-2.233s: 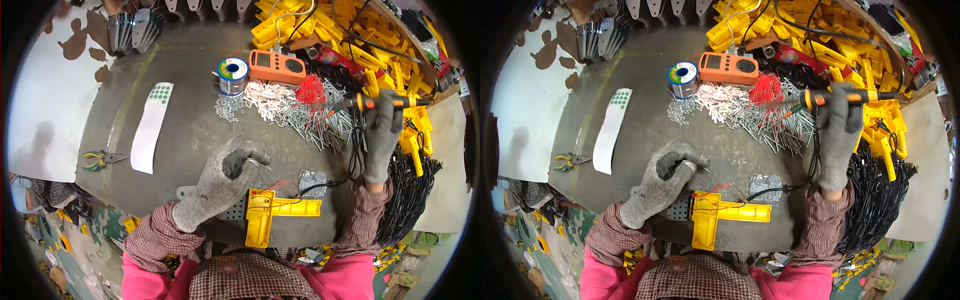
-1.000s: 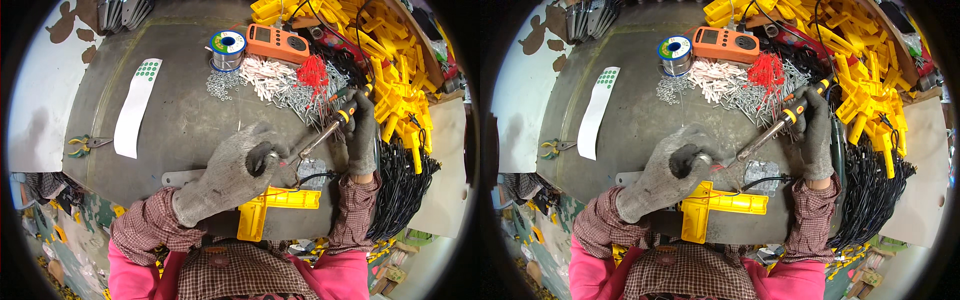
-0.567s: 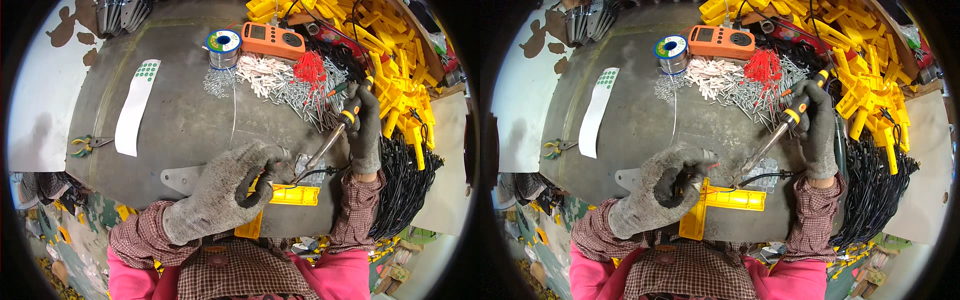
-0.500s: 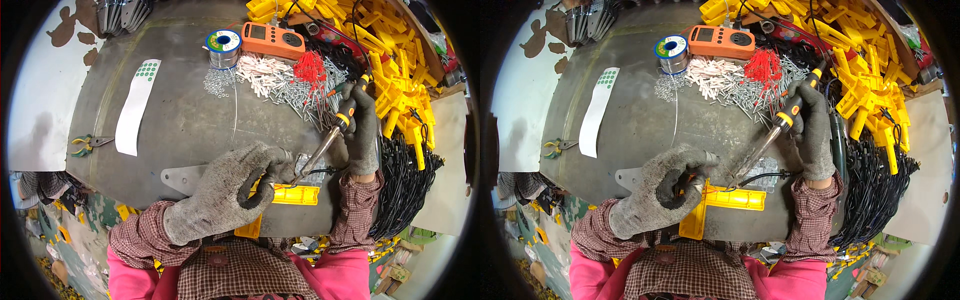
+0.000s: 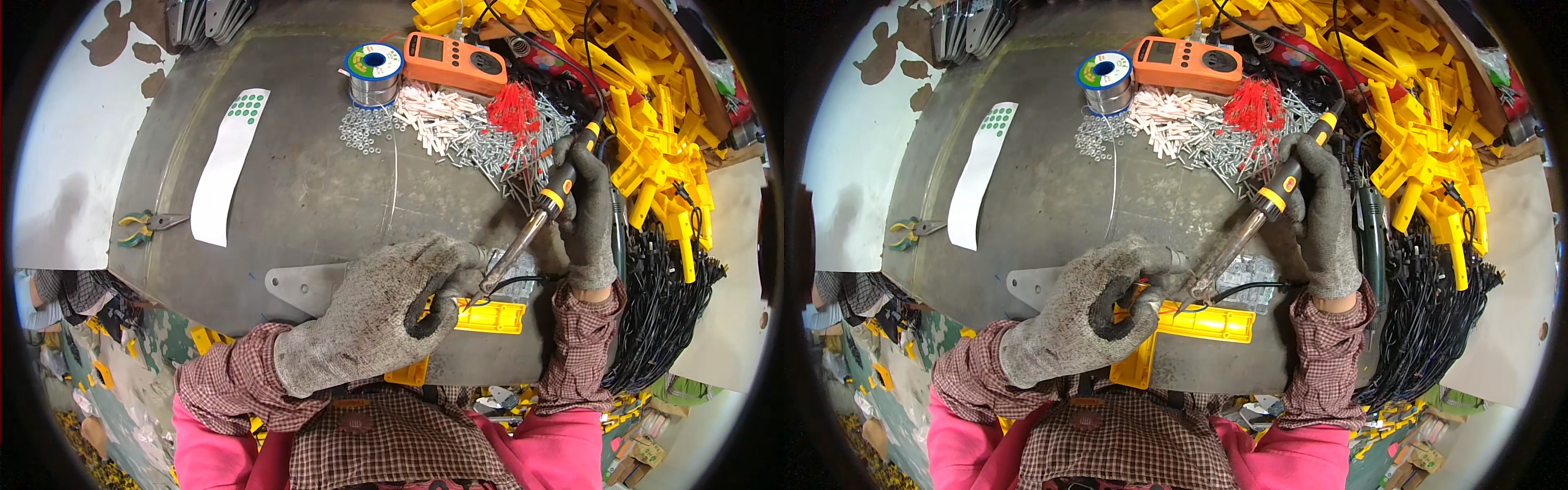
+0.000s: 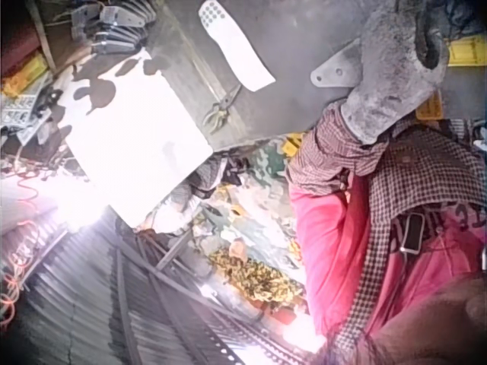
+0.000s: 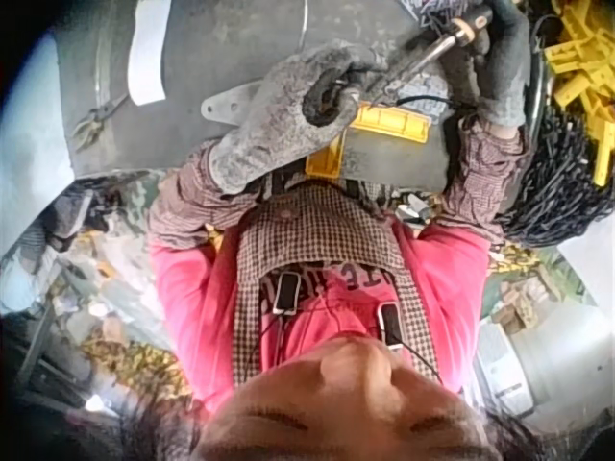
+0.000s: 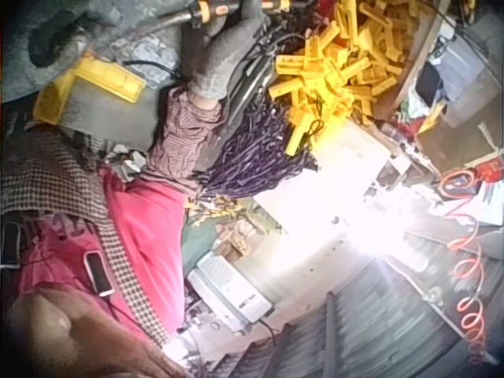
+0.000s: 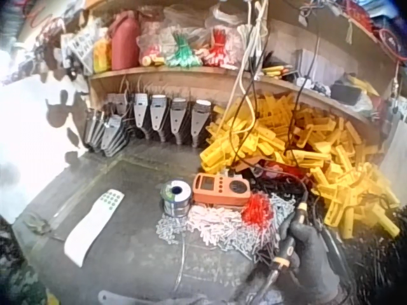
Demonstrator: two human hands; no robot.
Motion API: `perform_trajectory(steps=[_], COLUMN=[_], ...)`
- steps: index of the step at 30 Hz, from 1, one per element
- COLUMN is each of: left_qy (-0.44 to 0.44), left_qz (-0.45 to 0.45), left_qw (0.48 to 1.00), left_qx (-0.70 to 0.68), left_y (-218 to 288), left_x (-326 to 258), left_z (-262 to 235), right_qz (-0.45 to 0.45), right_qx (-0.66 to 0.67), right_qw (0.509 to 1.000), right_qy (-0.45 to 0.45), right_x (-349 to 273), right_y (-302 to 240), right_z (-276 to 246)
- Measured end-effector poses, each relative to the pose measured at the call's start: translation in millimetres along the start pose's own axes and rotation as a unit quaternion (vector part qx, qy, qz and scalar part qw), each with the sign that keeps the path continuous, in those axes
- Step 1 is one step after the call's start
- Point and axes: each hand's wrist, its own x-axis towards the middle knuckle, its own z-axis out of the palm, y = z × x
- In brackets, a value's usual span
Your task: The person assembles hardware components into a yellow plastic housing by soldering internal wiring with a soldering iron, then securing a metal plate and other components with hardware fasteners using an electric screwdriver.
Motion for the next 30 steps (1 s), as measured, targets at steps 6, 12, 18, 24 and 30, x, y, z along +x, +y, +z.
perform_trajectory(steps=[6, 12, 18, 24, 30], left_qy=[-0.024, -0.023, -0.016, -0.023, -0.017], left_qz=[-0.009, 0.006, 0.021, 0.018, -0.09], left_qw=[0.999, 1.0, 1.0, 0.999, 0.995], left_qx=[-0.026, -0.005, 0.017, 0.019, -0.034], left_y=[-1, 3, -4, -4, 8], left_x=[4, 3, -3, -1, -7], left_z=[-2, -1, 5, 2, -72], right_qz=[0.018, 0.0, -0.004, -0.006, -0.243], right_qx=[0.018, 0.012, 0.039, 0.056, -0.131], right_qw=[1.0, 0.999, 0.999, 0.997, 0.959], right_qy=[-0.003, -0.032, -0.004, -0.051, 0.069], right_x=[1, 1, -2, 4, 12], right_y=[-3, -5, -5, 1, -1], right_z=[1, 2, 3, -5, -70])
